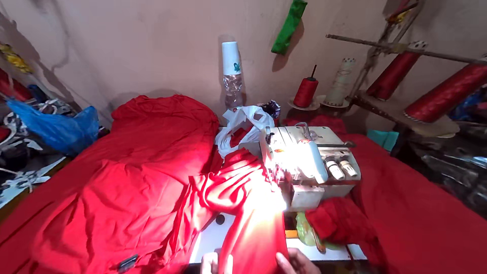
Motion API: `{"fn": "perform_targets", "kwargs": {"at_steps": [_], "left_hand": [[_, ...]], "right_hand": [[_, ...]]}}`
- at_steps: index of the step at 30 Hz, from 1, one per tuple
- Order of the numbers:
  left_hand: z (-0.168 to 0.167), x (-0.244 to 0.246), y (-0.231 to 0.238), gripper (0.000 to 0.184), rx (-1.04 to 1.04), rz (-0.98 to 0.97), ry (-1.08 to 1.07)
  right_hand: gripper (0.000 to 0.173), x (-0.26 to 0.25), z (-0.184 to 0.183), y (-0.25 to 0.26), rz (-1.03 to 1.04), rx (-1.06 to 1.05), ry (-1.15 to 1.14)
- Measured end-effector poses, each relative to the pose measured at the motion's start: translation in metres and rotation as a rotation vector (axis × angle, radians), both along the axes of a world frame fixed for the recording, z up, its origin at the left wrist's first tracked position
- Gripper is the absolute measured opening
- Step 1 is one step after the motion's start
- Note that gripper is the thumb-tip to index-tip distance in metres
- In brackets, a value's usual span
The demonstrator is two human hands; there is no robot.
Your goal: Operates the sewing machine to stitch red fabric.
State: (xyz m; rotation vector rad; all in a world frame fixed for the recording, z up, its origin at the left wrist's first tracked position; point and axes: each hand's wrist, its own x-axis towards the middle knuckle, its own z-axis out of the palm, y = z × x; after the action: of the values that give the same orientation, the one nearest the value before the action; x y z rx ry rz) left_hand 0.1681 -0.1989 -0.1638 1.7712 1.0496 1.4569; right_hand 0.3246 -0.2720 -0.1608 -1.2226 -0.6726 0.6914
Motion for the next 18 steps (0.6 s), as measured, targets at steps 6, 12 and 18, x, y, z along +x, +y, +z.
{"fn": "perform_targets", "kwargs": {"at_steps": [6, 12, 18], "left_hand": [[0.035, 0.014, 0.021, 0.059, -0.165, -0.055, 0.008], [0.042, -0.012, -0.018, 0.019, -0.862, -0.298, -0.223], [0.028, -0.003, -0.04, 0.017, -1.001, -0.078, -0.651]], "right_hand": [[0.037, 0.01, 0.019, 0.029, -0.047, 0.125, -0.004], [0.014, -0.005, 0.015, -0.007, 0.06, -0.033, -0.036], [0.017, -0.018, -0.009, -0.038, 0.148, -0.075, 0.014]]}}
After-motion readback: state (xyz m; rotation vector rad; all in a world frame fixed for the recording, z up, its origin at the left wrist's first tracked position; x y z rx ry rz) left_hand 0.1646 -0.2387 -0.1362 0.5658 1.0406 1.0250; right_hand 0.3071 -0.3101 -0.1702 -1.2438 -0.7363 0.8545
